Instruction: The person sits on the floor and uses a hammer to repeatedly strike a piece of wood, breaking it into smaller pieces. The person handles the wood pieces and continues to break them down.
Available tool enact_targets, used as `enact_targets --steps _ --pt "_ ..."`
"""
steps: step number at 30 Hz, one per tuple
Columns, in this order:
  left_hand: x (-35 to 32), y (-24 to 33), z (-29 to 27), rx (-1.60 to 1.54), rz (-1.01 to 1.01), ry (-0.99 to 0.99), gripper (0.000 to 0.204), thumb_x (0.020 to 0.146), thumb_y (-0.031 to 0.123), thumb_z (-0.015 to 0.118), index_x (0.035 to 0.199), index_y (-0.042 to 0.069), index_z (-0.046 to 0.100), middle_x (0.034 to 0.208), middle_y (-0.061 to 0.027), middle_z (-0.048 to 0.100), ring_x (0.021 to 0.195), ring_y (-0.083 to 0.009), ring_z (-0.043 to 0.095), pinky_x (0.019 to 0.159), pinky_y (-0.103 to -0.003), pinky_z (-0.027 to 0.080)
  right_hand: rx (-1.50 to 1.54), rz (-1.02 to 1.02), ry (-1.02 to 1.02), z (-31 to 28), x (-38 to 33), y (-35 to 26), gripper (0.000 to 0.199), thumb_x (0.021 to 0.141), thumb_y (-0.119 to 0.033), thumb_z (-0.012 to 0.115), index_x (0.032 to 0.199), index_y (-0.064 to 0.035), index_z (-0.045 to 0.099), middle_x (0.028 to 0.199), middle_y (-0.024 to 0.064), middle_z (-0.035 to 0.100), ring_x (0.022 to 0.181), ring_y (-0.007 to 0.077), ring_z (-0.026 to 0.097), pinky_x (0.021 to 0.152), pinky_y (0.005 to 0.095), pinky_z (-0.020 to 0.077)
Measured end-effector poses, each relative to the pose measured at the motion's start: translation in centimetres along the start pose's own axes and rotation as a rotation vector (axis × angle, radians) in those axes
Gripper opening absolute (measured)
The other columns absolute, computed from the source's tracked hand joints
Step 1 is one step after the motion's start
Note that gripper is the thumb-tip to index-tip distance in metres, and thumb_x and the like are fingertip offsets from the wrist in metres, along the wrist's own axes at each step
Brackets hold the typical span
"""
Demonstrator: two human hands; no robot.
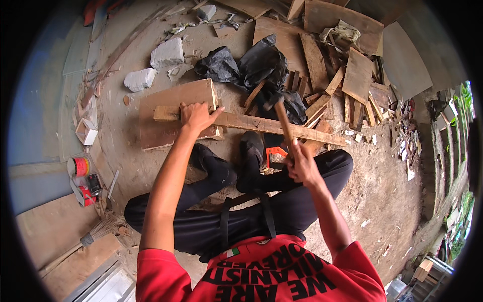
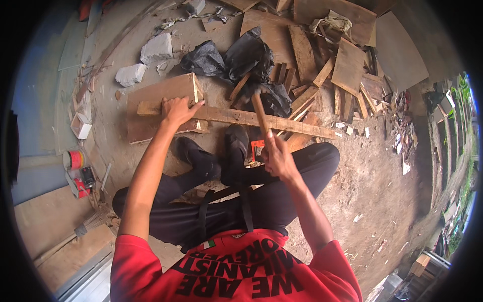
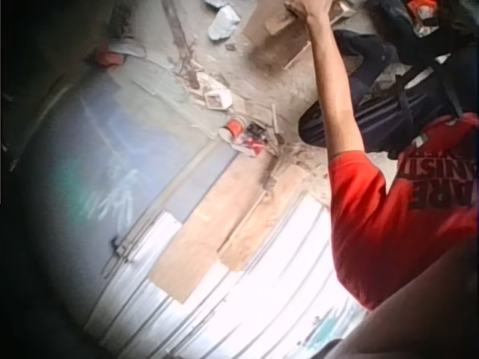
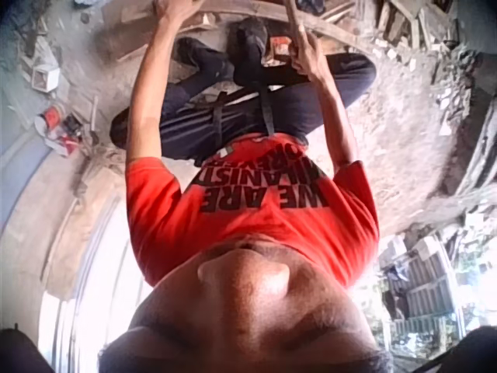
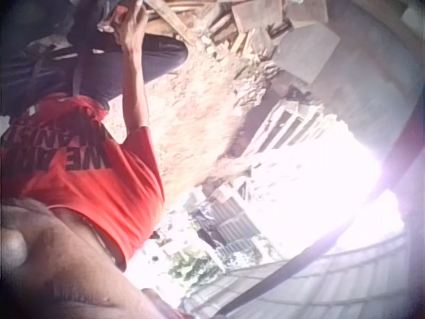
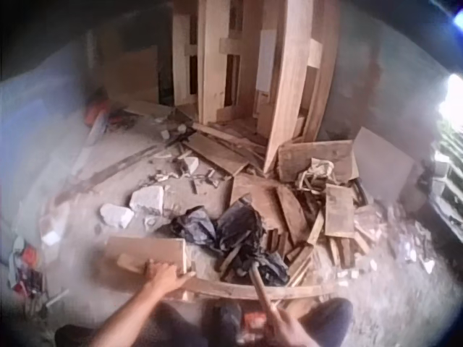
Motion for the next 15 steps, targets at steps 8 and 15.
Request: enact_targets --steps 8,15 --pt "-0.3 0.9 0.2 0.036 0.006 0.105 0.076 0.088 0.069 0.044 0.074 0.001 0.075 0.073 -0.0209 0.070 0.071 -0.0372 0.069 0.095 -0.050 0.042 -0.389 0.248 -0.124 -2.1 1.4 -2.7 0.051 0.103 -0.053 0.037 0.100 -0.0035 0.051 0.060 -0.0043 0.035 0.042 0.0065 0.029 0.037 0.0225 0.0267" --pt "0.5 1.0 0.4 -0.041 -0.020 0.072 0.073 0.087 0.067 0.047 0.075 0.000 0.075 0.078 -0.0229 0.070 0.079 -0.0373 0.070 0.090 -0.050 0.045 -0.009 -0.096 -0.073 -3.0 1.9 -7.6 0.047 0.104 -0.053 0.034 0.101 -0.0096 0.051 0.059 -0.0037 0.037 0.037 0.0069 0.031 0.030 0.0244 0.0250"
Point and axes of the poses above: each hand's wrist, its own x-axis towards the middle knuckle, its own z-axis out of the palm, y = z × x, the point moved 1 cm from there along x, towards the middle knuckle
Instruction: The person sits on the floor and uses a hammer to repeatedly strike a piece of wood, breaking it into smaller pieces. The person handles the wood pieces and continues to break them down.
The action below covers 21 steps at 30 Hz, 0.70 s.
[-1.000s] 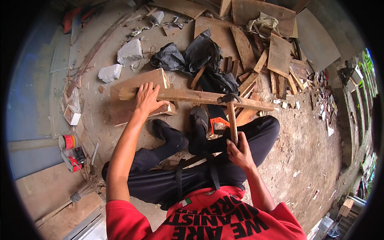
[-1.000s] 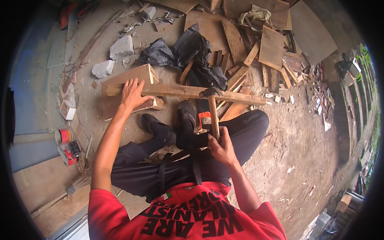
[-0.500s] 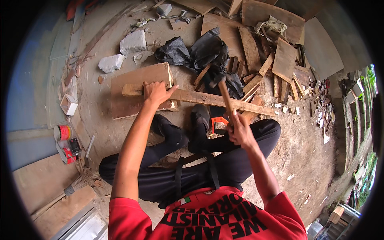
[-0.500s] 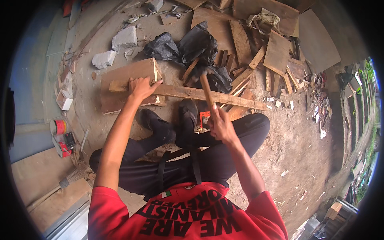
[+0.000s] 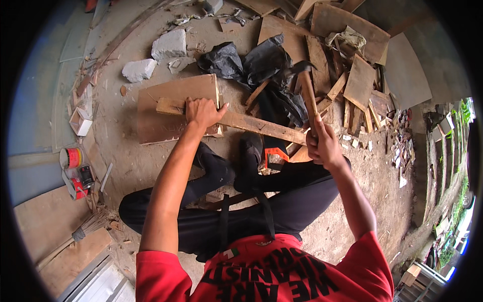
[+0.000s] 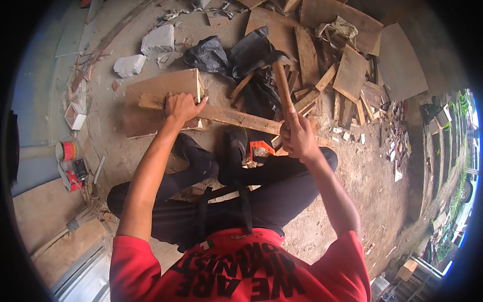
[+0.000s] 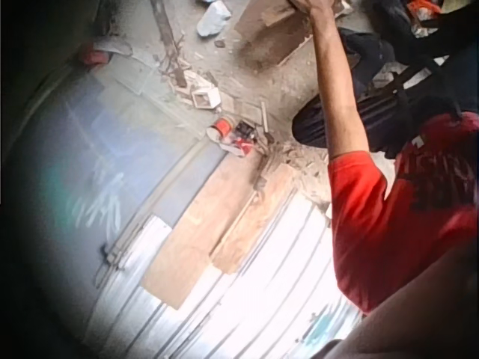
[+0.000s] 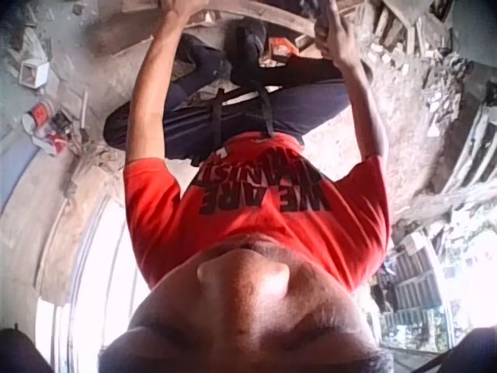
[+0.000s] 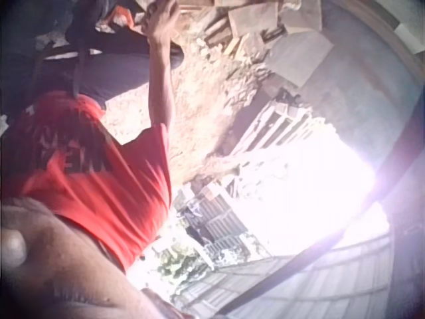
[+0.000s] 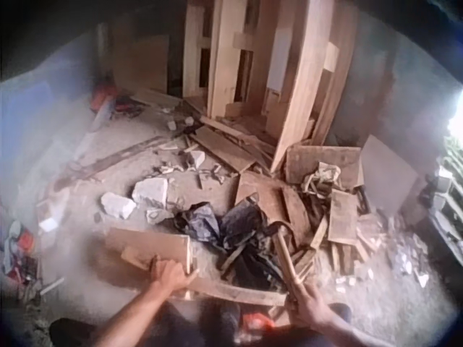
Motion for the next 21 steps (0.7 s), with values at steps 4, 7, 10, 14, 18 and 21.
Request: enact_targets --steps 4,7,10,14,18,21 --pt "0.2 -0.1 0.2 -0.001 -0.007 -0.007 0.072 0.087 0.066 0.048 0.074 0.000 0.074 0.077 -0.0222 0.070 0.078 -0.0376 0.070 0.079 -0.048 0.050 -0.323 0.217 0.015 1.2 -1.7 6.2 0.048 0.103 -0.055 0.033 0.100 -0.0098 0.048 0.057 -0.0031 0.038 0.035 0.0083 0.031 0.030 0.0256 0.0256" --pt "0.5 -0.1 0.2 0.023 -0.022 0.003 0.071 0.087 0.065 0.049 0.073 0.000 0.074 0.075 -0.0217 0.070 0.075 -0.0376 0.070 0.073 -0.046 0.052 -0.071 0.345 -0.061 0.1 -2.0 5.6 0.048 0.102 -0.055 0.034 0.099 -0.0091 0.048 0.057 -0.0031 0.034 0.036 0.0080 0.029 0.031 0.0254 0.0241" --pt "0.5 -0.6 0.7 0.009 -0.059 0.015 0.066 0.087 0.063 0.049 0.074 0.004 0.075 0.076 -0.0193 0.071 0.073 -0.0335 0.071 0.074 -0.045 0.051 -0.011 0.227 0.058 0.2 -1.9 2.6 0.047 0.102 -0.054 0.036 0.100 -0.0091 0.049 0.057 -0.0040 0.032 0.038 0.0063 0.027 0.032 0.0234 0.0233" --pt "1.0 0.5 0.6 0.019 -0.040 0.000 0.061 0.087 0.058 0.050 0.074 0.004 0.076 0.075 -0.0197 0.071 0.075 -0.0335 0.071 0.071 -0.043 0.053 0.192 -0.111 0.118 0.7 0.0 6.0 0.046 0.101 -0.056 0.038 0.102 -0.0114 0.050 0.058 -0.0033 0.037 0.036 0.0067 0.030 0.031 0.0216 0.0262" --pt "0.7 0.0 1.2 0.042 -0.022 0.072 0.058 0.088 0.055 0.050 0.073 0.004 0.075 0.073 -0.0194 0.070 0.072 -0.0342 0.071 0.075 -0.045 0.051 -0.313 0.373 -0.175 1.0 -3.9 6.9 0.050 0.101 -0.058 0.038 0.099 -0.0088 0.050 0.058 -0.0028 0.038 0.035 0.0072 0.031 0.030 0.0231 0.0265" --pt "0.7 -0.3 1.6 0.014 -0.066 0.074 0.057 0.088 0.053 0.050 0.071 0.004 0.075 0.071 -0.0189 0.070 0.070 -0.0345 0.070 0.079 -0.047 0.049 -0.127 0.205 -0.100 2.5 -4.6 3.9 0.052 0.101 -0.057 0.037 0.097 -0.0068 0.050 0.057 -0.0027 0.038 0.035 0.0070 0.031 0.030 0.0238 0.0263"
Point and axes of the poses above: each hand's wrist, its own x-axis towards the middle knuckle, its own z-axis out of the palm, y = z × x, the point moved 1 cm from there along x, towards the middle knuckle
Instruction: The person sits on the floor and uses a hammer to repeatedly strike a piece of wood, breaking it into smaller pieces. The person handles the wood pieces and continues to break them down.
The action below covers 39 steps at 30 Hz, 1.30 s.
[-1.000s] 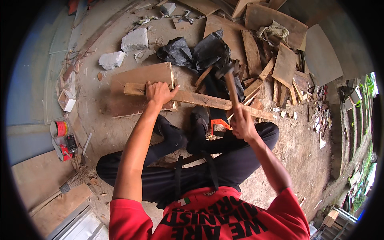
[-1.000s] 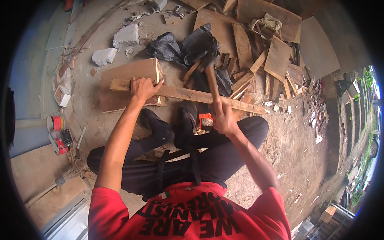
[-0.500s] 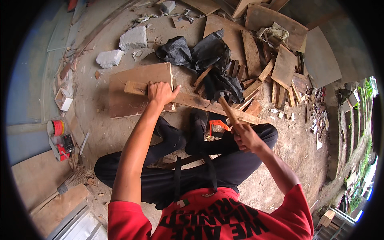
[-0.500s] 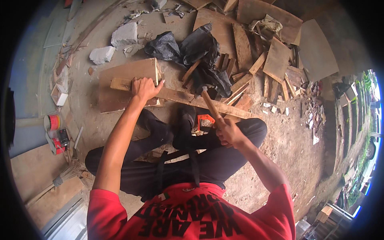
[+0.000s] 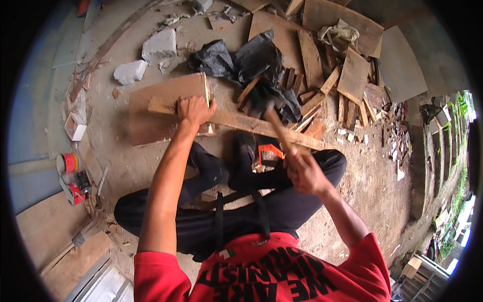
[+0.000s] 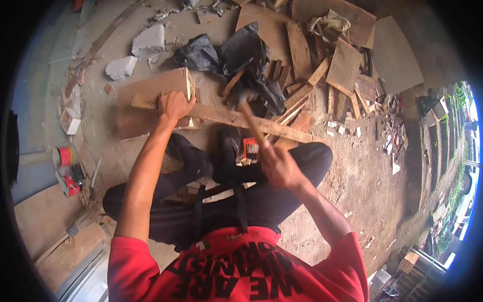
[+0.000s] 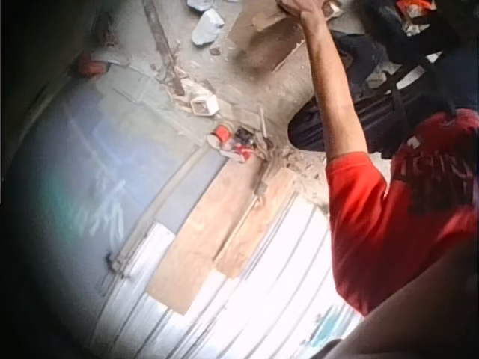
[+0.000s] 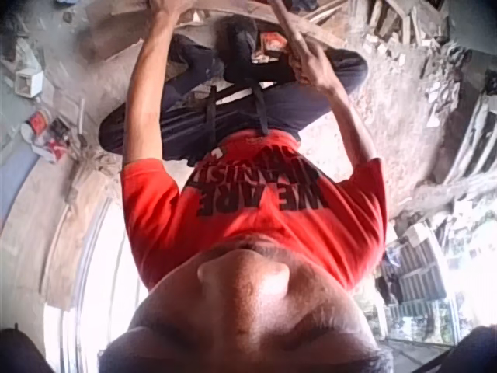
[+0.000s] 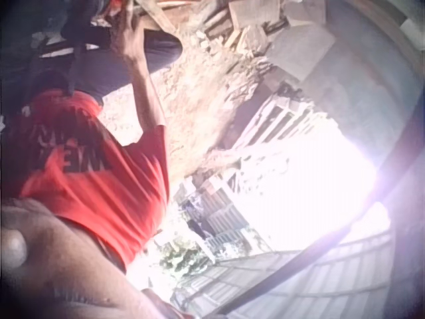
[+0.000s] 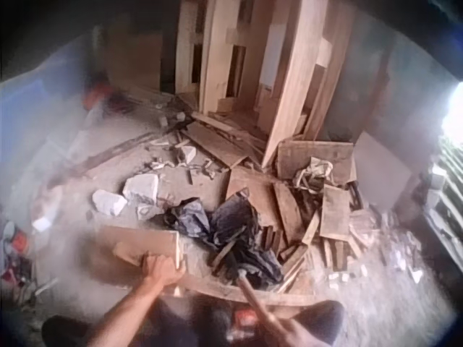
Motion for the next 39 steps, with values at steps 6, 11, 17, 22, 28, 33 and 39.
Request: enact_targets --steps 6,11,17,22,28,33,39 --pt "0.2 1.2 -0.6 0.004 0.034 0.005 0.055 0.087 0.051 0.050 0.070 0.004 0.075 0.071 -0.0188 0.070 0.069 -0.0336 0.070 0.079 -0.046 0.049 0.312 -0.264 0.174 -1.0 4.8 4.3 0.049 0.103 -0.054 0.035 0.091 -0.0085 0.047 0.056 -0.0020 0.039 0.035 0.0092 0.031 0.030 0.0266 0.0255" --pt "0.4 0.0 -0.7 0.051 0.009 0.067 0.052 0.086 0.048 0.051 0.070 0.005 0.075 0.071 -0.0200 0.070 0.068 -0.0332 0.070 0.082 -0.045 0.048 0.059 0.011 0.026 0.0 0.4 1.3 0.056 0.100 -0.060 0.035 0.088 -0.0068 0.048 0.054 -0.0008 0.037 0.034 0.0095 0.031 0.030 0.0261 0.0245" --pt "0.4 0.8 -0.3 -0.020 0.006 0.071 0.052 0.085 0.048 0.052 0.069 0.004 0.074 0.072 -0.0210 0.069 0.068 -0.0342 0.070 0.086 -0.043 0.047 0.385 -0.483 0.249 1.0 4.1 3.5 0.053 0.099 -0.062 0.036 0.095 -0.0095 0.045 0.055 -0.0015 0.034 0.035 0.0088 0.031 0.029 0.0255 0.0244" --pt "0.4 0.6 -0.6 -0.032 0.008 0.063 0.051 0.085 0.046 0.052 0.069 0.003 0.074 0.072 -0.0217 0.069 0.068 -0.0356 0.069 0.087 -0.044 0.047 0.439 -0.034 0.104 0.5 4.4 9.6 0.051 0.100 -0.061 0.035 0.093 -0.0116 0.043 0.055 -0.0025 0.031 0.035 0.0086 0.028 0.030 0.0260 0.0210" --pt "0.0 0.5 -1.1 -0.016 -0.002 0.034 0.051 0.085 0.047 0.054 0.070 0.002 0.073 0.074 -0.0222 0.069 0.070 -0.0367 0.069 0.090 -0.046 0.045 0.555 -0.169 0.239 -1.4 4.7 7.0 0.057 0.096 -0.068 0.033 0.084 -0.0137 0.041 0.052 -0.0029 0.030 0.035 0.0114 0.029 0.029 0.0276 0.0191" --pt "0.3 0.7 -1.2 -0.006 -0.017 -0.024 0.052 0.086 0.048 0.054 0.073 0.002 0.074 0.077 -0.0226 0.070 0.072 -0.0362 0.069 0.092 -0.047 0.045 0.255 0.247 -0.061 1.0 2.7 8.3 0.060 0.096 -0.067 0.038 0.087 -0.0081 0.046 0.054 -0.0030 0.032 0.033 0.0096 0.026 0.030 0.0250 0.0222" --pt "0.5 0.7 -1.5 0.005 -0.018 -0.037 0.053 0.086 0.048 0.053 0.073 0.002 0.074 0.079 -0.0237 0.070 0.076 -0.0363 0.070 0.097 -0.047 0.043 0.484 -0.206 0.118 2.3 2.9 6.6 0.054 0.099 -0.062 0.035 0.089 -0.0100 0.044 0.055 -0.0021 0.033 0.034 0.0088 0.027 0.029 0.0259 0.0230"
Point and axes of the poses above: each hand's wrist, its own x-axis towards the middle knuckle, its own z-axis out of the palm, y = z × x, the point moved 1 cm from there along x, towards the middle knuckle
